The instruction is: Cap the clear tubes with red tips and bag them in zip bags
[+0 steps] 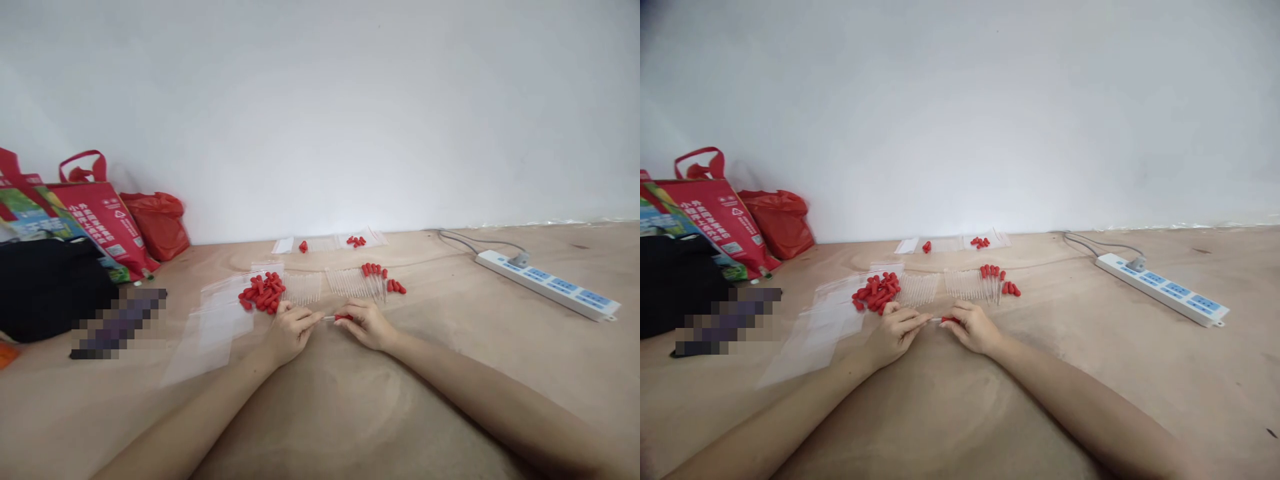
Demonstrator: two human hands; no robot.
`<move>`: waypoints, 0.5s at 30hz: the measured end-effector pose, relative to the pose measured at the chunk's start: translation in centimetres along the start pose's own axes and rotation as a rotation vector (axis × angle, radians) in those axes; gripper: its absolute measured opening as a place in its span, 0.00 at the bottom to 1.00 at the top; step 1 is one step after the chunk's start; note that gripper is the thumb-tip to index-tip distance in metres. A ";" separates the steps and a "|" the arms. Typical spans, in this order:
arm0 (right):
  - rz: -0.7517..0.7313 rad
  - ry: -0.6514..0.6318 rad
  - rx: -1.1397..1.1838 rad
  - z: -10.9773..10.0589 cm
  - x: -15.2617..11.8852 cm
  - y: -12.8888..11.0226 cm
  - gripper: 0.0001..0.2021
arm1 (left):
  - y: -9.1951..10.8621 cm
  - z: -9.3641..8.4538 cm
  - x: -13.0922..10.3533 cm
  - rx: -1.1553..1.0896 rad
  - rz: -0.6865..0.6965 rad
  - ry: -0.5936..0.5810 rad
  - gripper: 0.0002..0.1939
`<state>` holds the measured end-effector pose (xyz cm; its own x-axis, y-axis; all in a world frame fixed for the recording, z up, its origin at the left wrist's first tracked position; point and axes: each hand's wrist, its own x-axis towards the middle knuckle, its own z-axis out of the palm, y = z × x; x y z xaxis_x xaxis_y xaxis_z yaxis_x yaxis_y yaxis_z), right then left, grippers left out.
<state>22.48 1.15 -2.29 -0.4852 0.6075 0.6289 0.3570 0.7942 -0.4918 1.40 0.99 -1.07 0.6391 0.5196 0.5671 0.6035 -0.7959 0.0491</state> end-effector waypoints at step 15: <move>-0.070 -0.098 -0.133 0.2 0.2 -0.8 0.07 | 1.5 0.1 0.2 -0.043 -0.049 0.005 0.12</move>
<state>21.99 0.64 -1.90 -0.5858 0.5515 0.5938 0.4188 0.8333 -0.3608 2.49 -0.03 -0.97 0.6071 0.5567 0.5671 0.6127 -0.7823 0.1121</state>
